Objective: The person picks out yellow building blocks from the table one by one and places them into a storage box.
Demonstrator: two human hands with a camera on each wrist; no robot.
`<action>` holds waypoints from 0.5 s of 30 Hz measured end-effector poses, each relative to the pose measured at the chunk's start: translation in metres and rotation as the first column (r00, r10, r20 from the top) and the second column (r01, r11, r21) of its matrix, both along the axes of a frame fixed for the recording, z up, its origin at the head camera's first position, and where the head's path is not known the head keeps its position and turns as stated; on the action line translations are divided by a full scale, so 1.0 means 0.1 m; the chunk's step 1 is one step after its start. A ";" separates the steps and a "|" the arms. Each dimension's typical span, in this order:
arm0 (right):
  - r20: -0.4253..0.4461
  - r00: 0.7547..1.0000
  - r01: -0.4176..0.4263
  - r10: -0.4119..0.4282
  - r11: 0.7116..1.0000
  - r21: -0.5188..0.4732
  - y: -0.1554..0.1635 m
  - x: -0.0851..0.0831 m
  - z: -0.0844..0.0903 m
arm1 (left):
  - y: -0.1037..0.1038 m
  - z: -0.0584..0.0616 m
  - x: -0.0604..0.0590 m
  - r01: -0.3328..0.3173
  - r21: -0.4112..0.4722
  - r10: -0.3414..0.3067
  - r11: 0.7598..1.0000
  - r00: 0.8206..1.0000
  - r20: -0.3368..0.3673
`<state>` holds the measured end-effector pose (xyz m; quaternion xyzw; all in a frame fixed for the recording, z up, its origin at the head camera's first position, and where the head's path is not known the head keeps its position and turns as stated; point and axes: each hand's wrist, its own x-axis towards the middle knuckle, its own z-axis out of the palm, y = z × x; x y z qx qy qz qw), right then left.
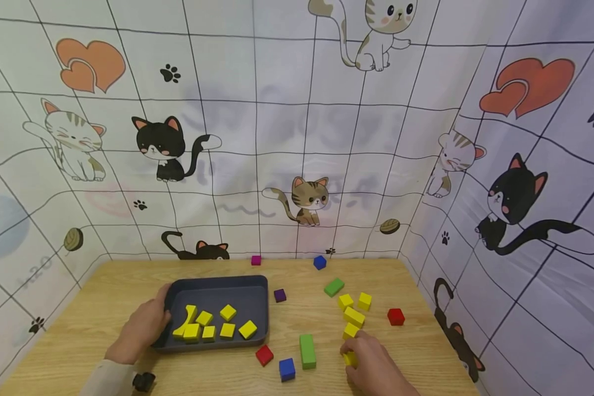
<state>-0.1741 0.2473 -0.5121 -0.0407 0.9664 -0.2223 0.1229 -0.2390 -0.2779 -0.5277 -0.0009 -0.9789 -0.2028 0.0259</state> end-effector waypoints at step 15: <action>-0.019 1.000 -0.018 0.018 1.000 -0.006 -0.07 -0.03 0.10 | -0.01 -0.02 -0.03 -0.004 -0.008 0.004 1.000 1.000 0.015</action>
